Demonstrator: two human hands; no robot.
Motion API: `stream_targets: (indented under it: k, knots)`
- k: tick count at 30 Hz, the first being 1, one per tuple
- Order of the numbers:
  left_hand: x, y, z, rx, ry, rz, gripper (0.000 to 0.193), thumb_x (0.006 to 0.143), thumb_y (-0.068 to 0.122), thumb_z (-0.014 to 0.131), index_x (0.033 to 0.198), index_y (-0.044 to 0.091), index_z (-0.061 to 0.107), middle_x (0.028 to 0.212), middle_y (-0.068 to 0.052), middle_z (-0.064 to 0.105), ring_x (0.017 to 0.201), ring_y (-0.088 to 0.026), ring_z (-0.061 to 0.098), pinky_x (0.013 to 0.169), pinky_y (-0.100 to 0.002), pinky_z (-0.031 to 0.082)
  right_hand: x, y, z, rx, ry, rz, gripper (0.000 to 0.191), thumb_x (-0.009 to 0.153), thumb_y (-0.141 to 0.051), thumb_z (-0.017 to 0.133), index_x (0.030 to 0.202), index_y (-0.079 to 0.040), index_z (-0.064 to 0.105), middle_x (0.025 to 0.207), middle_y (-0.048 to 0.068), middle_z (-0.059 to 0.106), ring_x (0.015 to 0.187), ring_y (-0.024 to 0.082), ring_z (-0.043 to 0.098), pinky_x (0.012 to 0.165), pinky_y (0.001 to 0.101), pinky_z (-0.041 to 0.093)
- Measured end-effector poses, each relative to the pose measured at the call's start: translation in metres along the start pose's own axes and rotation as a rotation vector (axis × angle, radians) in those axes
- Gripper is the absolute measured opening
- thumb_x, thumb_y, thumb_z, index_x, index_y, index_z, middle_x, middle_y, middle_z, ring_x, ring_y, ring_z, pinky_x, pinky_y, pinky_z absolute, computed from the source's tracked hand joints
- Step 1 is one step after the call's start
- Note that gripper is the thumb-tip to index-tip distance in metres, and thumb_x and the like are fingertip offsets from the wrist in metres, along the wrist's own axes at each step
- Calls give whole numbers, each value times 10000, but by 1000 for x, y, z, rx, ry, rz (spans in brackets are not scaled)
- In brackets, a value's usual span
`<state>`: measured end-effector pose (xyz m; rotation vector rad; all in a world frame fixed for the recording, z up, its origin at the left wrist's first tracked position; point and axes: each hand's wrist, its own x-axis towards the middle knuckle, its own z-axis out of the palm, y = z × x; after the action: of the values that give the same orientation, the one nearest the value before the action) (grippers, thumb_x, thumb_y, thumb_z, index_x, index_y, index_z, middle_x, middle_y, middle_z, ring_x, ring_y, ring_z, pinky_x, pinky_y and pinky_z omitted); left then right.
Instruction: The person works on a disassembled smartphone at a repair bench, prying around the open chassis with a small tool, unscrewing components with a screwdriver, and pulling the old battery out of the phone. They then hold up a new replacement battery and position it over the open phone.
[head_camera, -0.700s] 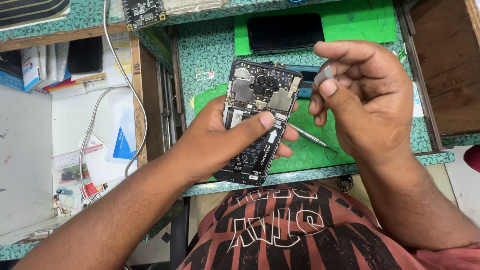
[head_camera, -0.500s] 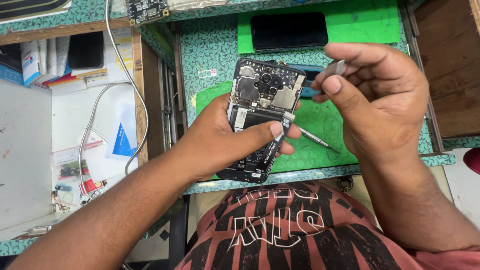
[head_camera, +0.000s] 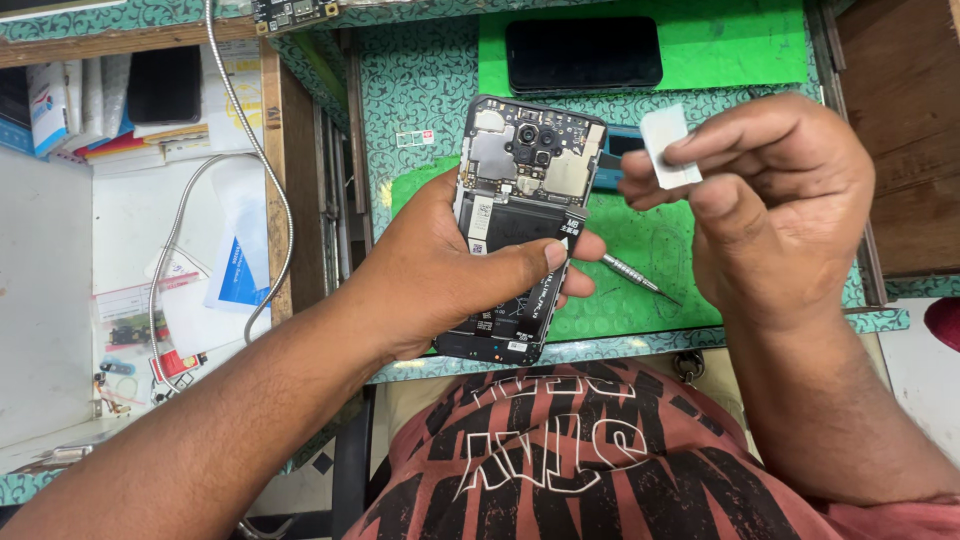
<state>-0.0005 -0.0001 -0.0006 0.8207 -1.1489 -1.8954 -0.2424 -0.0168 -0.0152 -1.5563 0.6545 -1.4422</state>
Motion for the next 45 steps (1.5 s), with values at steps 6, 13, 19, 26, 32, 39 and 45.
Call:
stream_targets:
  k: [6, 13, 19, 26, 32, 39, 45]
  knots:
    - [1, 1, 2, 31, 6, -4, 448, 930, -20, 616, 1372, -5, 540, 1156, -212, 759, 975, -264, 783, 849, -387, 670, 2, -3, 9, -39, 64, 50, 244, 1039, -61, 718, 1215, 8, 564, 1011, 147, 702, 857, 166, 741, 770, 296, 663]
    - [0, 4, 3, 25, -31, -30, 468, 921, -37, 567, 1385, -5, 520, 1156, -216, 751, 982, -283, 783, 847, -408, 674, 5, -3, 9, 44, 99, 184, 210, 1047, 14, 681, 1233, 57, 593, 963, 169, 732, 824, 194, 753, 766, 311, 667]
    - [1, 2, 2, 56, -35, -30, 481, 921, -38, 536, 1400, -6, 505, 1158, -209, 751, 1003, -284, 784, 875, -411, 672, 2, -2, 7, 76, 76, 199, 194, 1052, 24, 687, 1227, 36, 606, 1054, 186, 739, 877, 194, 753, 792, 294, 655]
    - [-1, -8, 5, 199, -58, 98, 413, 995, -15, 544, 1408, -20, 526, 1250, -147, 727, 1148, -210, 737, 964, -355, 635, -3, 0, 11, 193, 93, 201, 125, 1077, 36, 697, 1176, 37, 621, 1075, 150, 719, 938, 194, 762, 836, 297, 662]
    - [-4, -14, 9, 175, -10, 128, 418, 1013, -7, 538, 1431, -16, 512, 1251, -120, 712, 1154, -206, 723, 1000, -345, 614, -3, 0, 16, 167, 115, 195, 197, 1054, 48, 700, 1236, 54, 623, 1029, 139, 723, 922, 171, 752, 830, 280, 652]
    - [-7, -17, 5, 129, -63, 129, 425, 1050, 47, 520, 1469, -15, 487, 1319, -105, 674, 1260, -207, 675, 1103, -366, 560, 2, -7, 26, 174, 111, 211, 208, 1015, 55, 696, 1206, 52, 615, 1096, 186, 739, 875, 158, 747, 778, 288, 661]
    - [-10, -21, 7, 263, -114, 175, 432, 1073, 63, 530, 1495, -17, 481, 1343, -105, 682, 1284, -182, 655, 1105, -351, 552, 0, -20, 32, 61, 119, 179, 204, 996, 34, 708, 1183, 36, 628, 1044, 163, 740, 793, 108, 717, 671, 243, 627]
